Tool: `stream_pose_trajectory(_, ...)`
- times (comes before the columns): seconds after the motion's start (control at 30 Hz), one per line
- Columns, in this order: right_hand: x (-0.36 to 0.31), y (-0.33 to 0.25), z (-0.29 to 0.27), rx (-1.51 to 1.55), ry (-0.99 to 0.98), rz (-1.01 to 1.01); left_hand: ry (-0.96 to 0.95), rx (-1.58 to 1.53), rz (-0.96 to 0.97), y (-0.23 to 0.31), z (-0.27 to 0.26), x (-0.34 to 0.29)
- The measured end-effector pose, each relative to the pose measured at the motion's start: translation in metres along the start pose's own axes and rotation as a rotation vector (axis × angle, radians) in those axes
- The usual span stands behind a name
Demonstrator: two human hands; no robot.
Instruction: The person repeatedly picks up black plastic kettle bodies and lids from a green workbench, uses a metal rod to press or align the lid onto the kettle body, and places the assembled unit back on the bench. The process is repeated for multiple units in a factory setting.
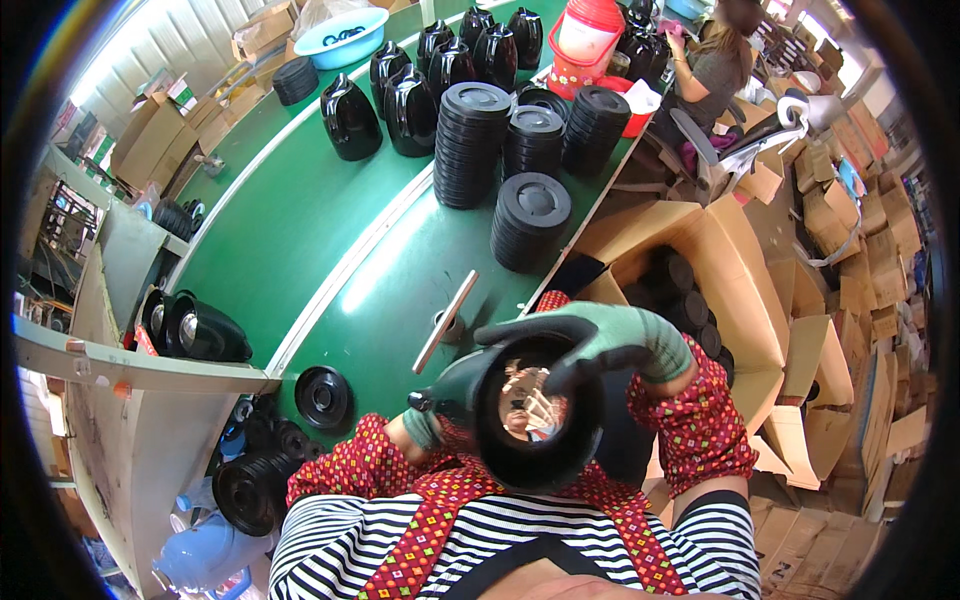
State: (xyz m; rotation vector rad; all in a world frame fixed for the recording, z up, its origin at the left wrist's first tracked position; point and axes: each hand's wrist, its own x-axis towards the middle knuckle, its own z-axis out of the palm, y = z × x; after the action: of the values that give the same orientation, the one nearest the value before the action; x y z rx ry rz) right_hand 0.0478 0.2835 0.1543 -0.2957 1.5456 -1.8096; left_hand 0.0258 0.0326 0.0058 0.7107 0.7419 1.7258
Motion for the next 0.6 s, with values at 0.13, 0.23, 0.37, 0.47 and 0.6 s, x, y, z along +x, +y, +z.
stream_pose_trajectory(0.13,0.055,0.010,-0.086,-0.843,0.517,-0.252,0.186,-0.097,0.020,-0.002,-0.026,-0.022)
stream_pose_trajectory(0.23,0.102,0.053,-0.146,-1.596,1.122,-0.021,0.316,-0.163,0.040,-0.004,-0.043,-0.034)
stream_pose_trajectory(0.37,0.124,0.074,-0.174,-1.496,1.104,0.136,0.449,-0.226,0.082,-0.010,-0.058,-0.049)
stream_pose_trajectory(0.47,0.115,0.073,-0.173,-1.510,1.093,-0.045,0.481,-0.261,0.112,-0.014,-0.065,-0.047)
stream_pose_trajectory(0.6,0.073,0.044,-0.105,-1.174,1.068,-0.432,0.416,-0.283,0.117,-0.020,-0.071,-0.024)
